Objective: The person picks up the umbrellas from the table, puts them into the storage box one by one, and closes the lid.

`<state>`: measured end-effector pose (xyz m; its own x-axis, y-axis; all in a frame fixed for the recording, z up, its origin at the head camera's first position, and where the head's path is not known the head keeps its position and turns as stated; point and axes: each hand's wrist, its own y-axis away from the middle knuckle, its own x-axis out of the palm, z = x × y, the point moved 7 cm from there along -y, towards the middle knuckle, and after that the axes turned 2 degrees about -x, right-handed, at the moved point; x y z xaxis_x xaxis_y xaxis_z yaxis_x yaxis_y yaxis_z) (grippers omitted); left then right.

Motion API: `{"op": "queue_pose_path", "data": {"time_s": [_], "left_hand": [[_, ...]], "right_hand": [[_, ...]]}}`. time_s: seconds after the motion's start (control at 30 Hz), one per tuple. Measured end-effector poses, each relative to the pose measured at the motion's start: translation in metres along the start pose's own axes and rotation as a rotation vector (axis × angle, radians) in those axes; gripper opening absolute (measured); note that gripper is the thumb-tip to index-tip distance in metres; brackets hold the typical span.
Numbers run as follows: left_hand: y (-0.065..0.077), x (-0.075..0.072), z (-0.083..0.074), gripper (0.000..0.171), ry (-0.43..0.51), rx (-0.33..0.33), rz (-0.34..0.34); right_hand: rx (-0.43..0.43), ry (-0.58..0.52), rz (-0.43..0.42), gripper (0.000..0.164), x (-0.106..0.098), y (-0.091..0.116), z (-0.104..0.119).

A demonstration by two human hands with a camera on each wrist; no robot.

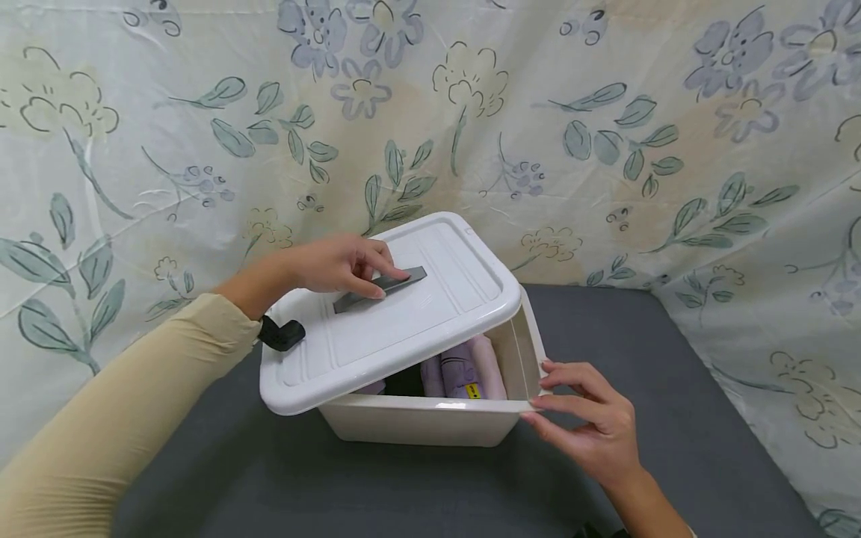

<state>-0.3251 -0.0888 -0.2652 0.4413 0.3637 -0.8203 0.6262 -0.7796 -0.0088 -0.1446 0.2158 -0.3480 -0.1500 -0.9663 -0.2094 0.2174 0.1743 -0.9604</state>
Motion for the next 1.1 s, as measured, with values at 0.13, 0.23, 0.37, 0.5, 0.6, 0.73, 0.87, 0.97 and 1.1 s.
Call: {"op": "queue_pose_path", "data": {"time_s": [0.13, 0.23, 0.37, 0.5, 0.6, 0.73, 0.87, 0.97, 1.1], "left_hand": [[-0.007, 0.007, -0.012, 0.041, -0.021, 0.038, 0.053], [-0.014, 0.010, -0.020, 0.041, -0.026, 0.058, 0.090], [-0.020, 0.014, -0.025, 0.041, -0.047, 0.060, 0.122], [-0.025, 0.017, -0.028, 0.042, -0.059, 0.044, 0.151], [-0.029, 0.021, -0.031, 0.043, -0.066, 0.035, 0.178], [-0.036, 0.026, -0.036, 0.043, -0.072, 0.047, 0.214], [-0.041, 0.033, -0.039, 0.044, -0.071, 0.067, 0.236], [-0.046, 0.037, -0.040, 0.044, -0.085, 0.080, 0.243], [-0.051, 0.042, -0.043, 0.045, -0.102, 0.090, 0.257]], "right_hand": [[-0.017, -0.004, -0.005, 0.018, -0.001, 0.001, -0.002], [-0.030, -0.016, -0.012, 0.017, -0.001, 0.001, -0.002], [-0.037, -0.029, -0.016, 0.017, -0.001, 0.001, 0.000], [-0.050, -0.031, -0.023, 0.016, 0.000, 0.000, 0.002], [-0.071, -0.032, -0.039, 0.018, 0.001, 0.000, 0.003], [-0.087, -0.010, -0.055, 0.020, 0.002, 0.001, 0.003], [-0.093, -0.009, -0.071, 0.022, 0.002, 0.003, 0.002], [-0.102, -0.024, -0.093, 0.024, 0.000, 0.004, 0.000], [-0.131, -0.025, -0.149, 0.026, -0.003, 0.003, 0.000]]}}
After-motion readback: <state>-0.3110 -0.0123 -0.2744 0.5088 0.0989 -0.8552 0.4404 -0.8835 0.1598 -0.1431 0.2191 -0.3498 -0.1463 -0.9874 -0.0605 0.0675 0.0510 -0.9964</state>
